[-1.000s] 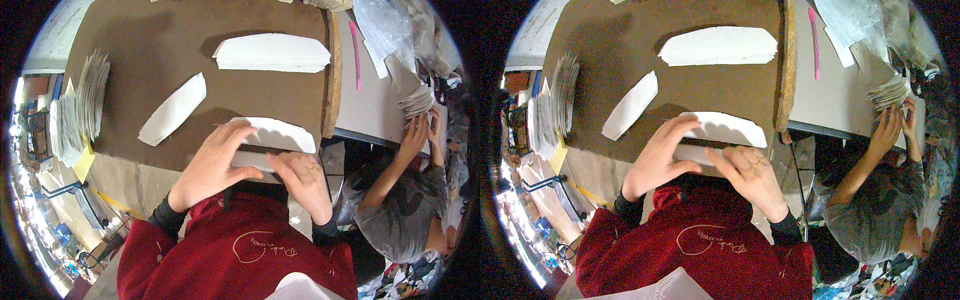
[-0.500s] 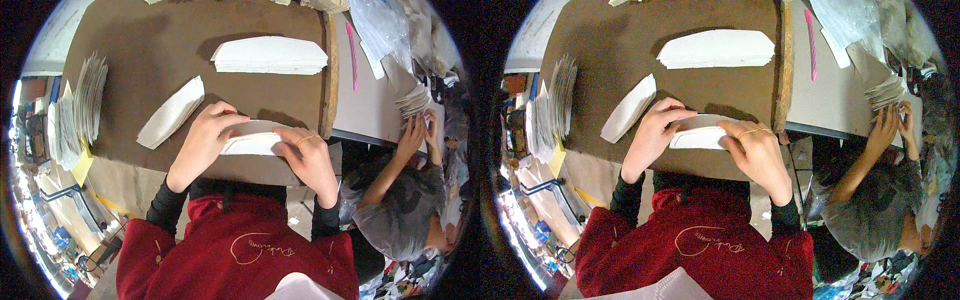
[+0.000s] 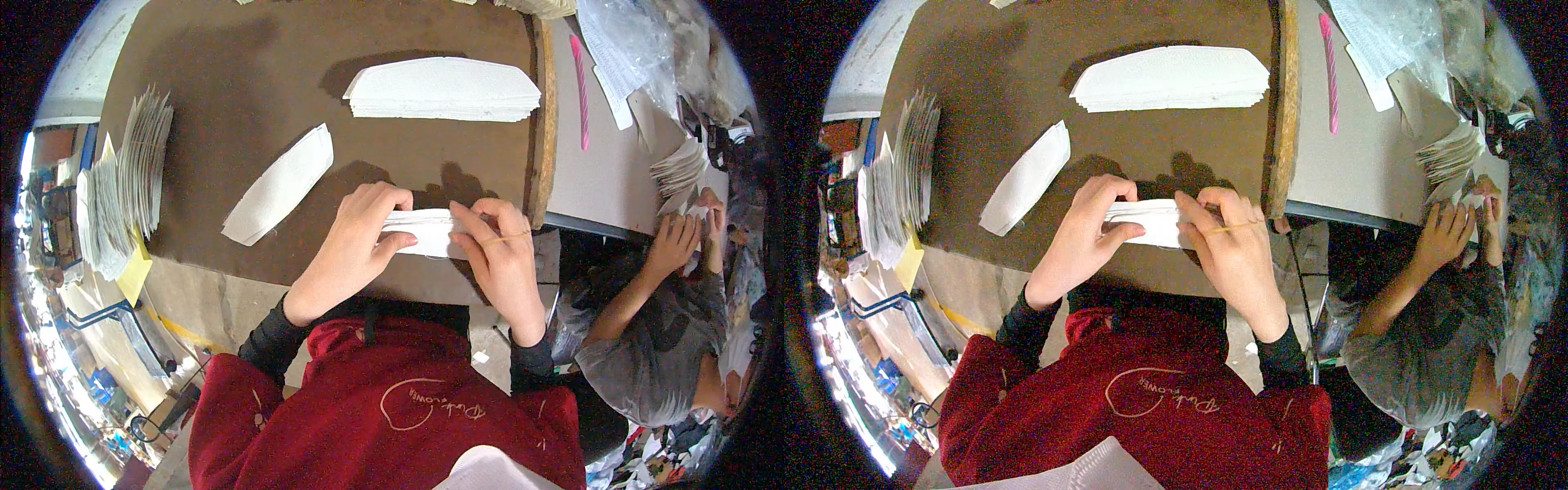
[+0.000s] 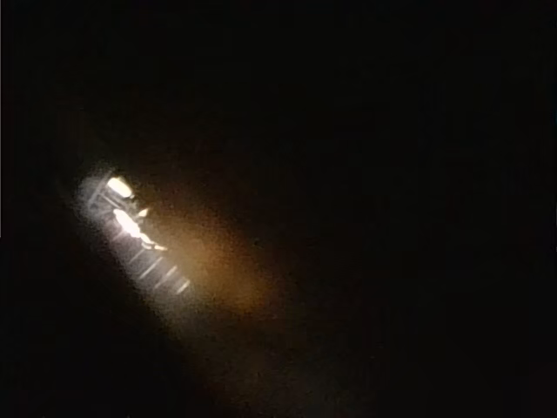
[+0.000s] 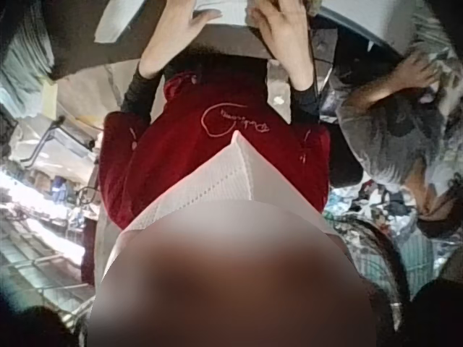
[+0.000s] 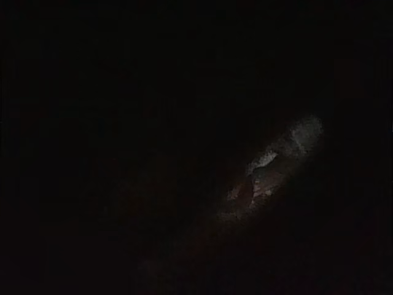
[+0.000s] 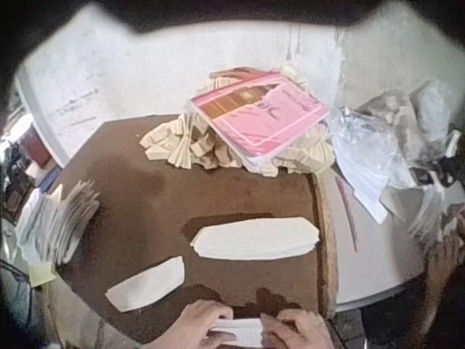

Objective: The person repeatedly folds white paper pieces in half and stacks them on the table. The person also briefly handles a printed document and a pink card. A coworker is visible across the table performing similar folding actions.

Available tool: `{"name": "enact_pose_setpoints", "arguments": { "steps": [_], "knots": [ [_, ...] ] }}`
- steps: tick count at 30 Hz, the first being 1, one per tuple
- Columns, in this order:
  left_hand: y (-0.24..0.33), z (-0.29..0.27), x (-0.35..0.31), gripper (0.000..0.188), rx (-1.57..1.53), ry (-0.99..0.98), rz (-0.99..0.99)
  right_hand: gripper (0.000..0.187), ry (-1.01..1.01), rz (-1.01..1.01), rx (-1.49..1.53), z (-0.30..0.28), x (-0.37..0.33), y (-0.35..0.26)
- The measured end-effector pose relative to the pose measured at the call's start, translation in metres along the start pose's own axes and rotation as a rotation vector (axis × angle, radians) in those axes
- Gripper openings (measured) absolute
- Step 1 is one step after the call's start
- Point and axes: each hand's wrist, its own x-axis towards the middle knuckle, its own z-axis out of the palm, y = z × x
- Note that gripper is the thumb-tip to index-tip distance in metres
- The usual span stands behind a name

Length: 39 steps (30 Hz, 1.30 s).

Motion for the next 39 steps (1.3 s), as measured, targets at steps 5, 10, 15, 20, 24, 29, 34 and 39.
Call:
{"name": "enact_pose_setpoints", "arguments": {
  "steps": [5,10,15,20,24,29,34,39],
  "knots": [
    [-0.001,-0.003,-0.005,0.026,-0.028,0.021,0.157,0.052,0.211,-0.226,-0.128,0.007,-0.018,0.001],
    [-0.002,-0.026,0.009,0.025,-0.256,-0.357,-0.202,0.049,0.289,-0.306,-0.122,0.009,-0.025,0.004],
    [-0.003,-0.035,0.040,0.032,-0.220,-0.547,0.080,0.045,0.324,-0.345,-0.154,0.006,-0.029,0.002],
    [0.001,-0.038,0.055,0.029,-0.239,-0.774,0.128,0.044,0.346,-0.381,-0.187,0.005,-0.030,0.000],
    [0.001,-0.038,0.055,0.024,-0.227,-0.726,0.183,0.041,0.346,-0.362,-0.175,0.005,-0.029,0.000],
    [-0.009,-0.029,0.056,0.018,-0.210,-0.567,0.230,0.037,0.316,-0.298,-0.077,0.006,-0.030,0.002],
    [-0.016,-0.024,0.058,0.019,-0.139,-0.375,0.061,0.039,0.327,-0.379,-0.034,0.010,-0.037,0.000],
    [0.000,-0.025,0.041,0.024,0.011,-0.115,0.349,0.039,0.306,-0.264,-0.145,0.013,-0.038,-0.005]
  ]
}}
